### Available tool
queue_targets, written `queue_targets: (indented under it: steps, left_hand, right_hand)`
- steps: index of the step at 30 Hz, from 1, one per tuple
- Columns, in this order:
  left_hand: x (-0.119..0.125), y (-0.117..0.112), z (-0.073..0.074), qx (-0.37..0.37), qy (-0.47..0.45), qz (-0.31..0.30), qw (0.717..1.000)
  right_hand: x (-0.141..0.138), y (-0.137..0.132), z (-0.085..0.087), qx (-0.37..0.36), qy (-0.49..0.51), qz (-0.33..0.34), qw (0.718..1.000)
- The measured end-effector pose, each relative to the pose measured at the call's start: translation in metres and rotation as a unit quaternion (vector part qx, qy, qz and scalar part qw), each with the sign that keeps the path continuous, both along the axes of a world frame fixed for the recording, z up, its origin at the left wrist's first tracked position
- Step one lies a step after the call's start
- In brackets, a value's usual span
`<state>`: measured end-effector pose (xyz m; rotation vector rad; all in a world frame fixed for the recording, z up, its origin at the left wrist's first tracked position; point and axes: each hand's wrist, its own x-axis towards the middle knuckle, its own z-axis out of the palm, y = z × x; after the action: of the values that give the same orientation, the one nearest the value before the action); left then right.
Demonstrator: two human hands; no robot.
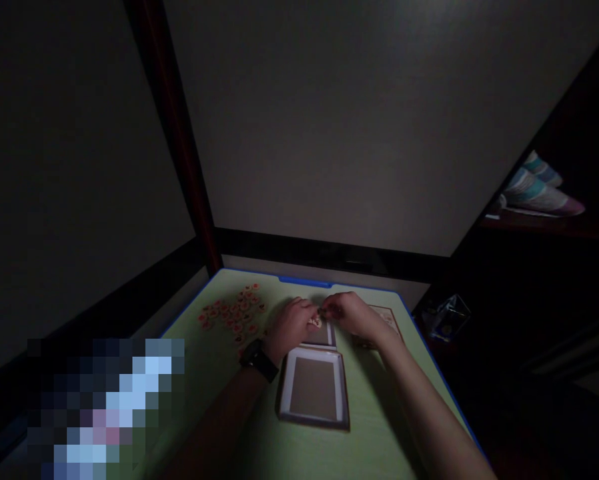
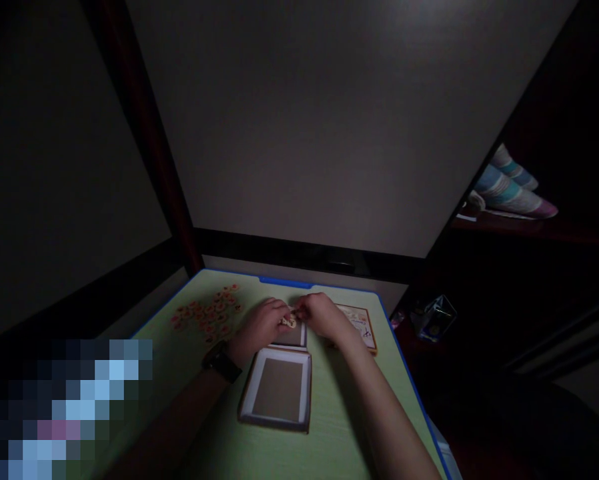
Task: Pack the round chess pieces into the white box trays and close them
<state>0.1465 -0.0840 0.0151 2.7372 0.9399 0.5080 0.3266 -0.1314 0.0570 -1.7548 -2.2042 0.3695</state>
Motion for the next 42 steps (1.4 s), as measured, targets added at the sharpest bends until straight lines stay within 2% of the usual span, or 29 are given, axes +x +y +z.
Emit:
queue_targets:
  steps: [6,13,20,28,32,35,38,40,42]
  left_hand:
    - [-0.025,0.005,-0.011,-0.016,-0.024,0.120,0.992]
    - [-0.033,-0.004,-0.010,0.006,0.026,0.156,0.987]
    - [-0.034,-0.008,-0.006,-0.004,0.041,0.151,0.988]
    - [-0.034,-0.009,-0.003,-0.017,0.043,0.141,0.989]
    - [-0.035,-0.009,-0.003,0.002,0.043,0.137,0.990]
    - [-0.033,-0.014,0.003,0.036,0.025,0.132,0.990]
    - [-0.026,-0.029,0.012,0.054,0.013,0.107,0.993]
    - [-0.019,-0.046,0.015,0.041,0.022,0.038,0.998]
    - [-0.009,-0.065,0.014,0.046,0.021,-0.069,0.996]
  right_hand:
    - [-0.022,0.003,-0.021,-0.046,-0.084,-0.032,0.995]
    - [-0.034,0.000,-0.025,-0.036,-0.132,-0.048,0.989]
    - [-0.036,0.000,-0.029,-0.027,-0.142,-0.071,0.987]
    - [-0.032,0.002,-0.029,-0.023,-0.085,-0.056,0.995]
    - [-0.026,0.004,-0.027,-0.027,-0.058,-0.048,0.997]
    - [-0.019,0.004,-0.021,-0.016,-0.042,-0.039,0.998]
    - [-0.015,0.003,-0.017,0.005,-0.034,-0.042,0.999]
    - [-0.016,0.003,-0.018,0.015,-0.042,-0.047,0.998]
    - [-0.021,0.003,-0.022,0.012,-0.062,-0.052,0.997]
